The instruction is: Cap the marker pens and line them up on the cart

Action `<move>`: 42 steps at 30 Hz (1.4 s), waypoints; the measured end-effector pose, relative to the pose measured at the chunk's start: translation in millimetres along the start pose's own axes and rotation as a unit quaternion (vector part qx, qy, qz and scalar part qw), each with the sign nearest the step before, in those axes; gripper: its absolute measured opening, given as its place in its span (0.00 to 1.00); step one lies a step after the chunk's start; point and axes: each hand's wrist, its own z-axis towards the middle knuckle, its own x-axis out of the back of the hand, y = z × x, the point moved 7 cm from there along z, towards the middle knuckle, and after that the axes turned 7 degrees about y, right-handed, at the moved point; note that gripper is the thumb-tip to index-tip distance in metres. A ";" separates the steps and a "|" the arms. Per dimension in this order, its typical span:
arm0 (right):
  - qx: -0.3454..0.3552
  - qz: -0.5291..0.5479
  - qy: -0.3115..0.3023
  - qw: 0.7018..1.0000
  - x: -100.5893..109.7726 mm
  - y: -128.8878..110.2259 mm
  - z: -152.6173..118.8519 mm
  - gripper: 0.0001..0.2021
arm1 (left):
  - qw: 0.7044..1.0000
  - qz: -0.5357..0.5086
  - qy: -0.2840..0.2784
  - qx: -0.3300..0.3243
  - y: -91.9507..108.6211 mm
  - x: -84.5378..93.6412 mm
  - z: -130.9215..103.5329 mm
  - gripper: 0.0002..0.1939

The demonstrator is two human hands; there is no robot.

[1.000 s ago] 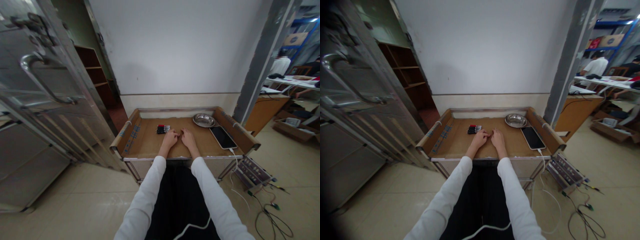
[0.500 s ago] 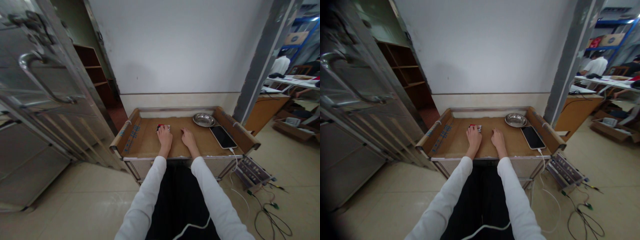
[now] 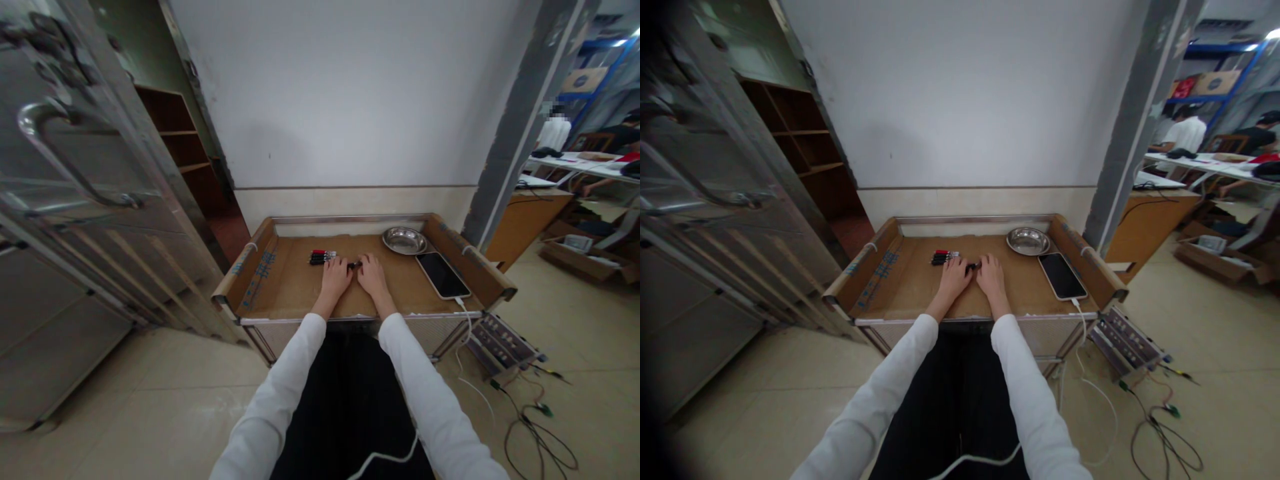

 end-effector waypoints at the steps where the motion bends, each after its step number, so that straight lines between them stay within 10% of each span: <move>1: 0.002 -0.009 -0.002 1.000 0.8 -1.0 0.6 0.19 | 1.000 -0.019 0.010 0.000 -0.8 -0.6 2.6 0.10; 9: -0.019 -0.046 -0.020 0.999 3.5 -0.9 9.6 0.13 | 0.961 -0.236 0.147 0.014 -11.9 0.3 28.4 0.17; 36: -0.019 0.018 -0.023 0.999 -7.5 13.3 16.0 0.12 | 0.925 -0.301 0.208 0.104 -32.2 20.4 21.0 0.14; 42: -0.056 0.010 0.037 0.998 1.3 19.2 14.5 0.15 | 0.956 -0.246 0.134 0.085 -31.6 6.8 22.4 0.08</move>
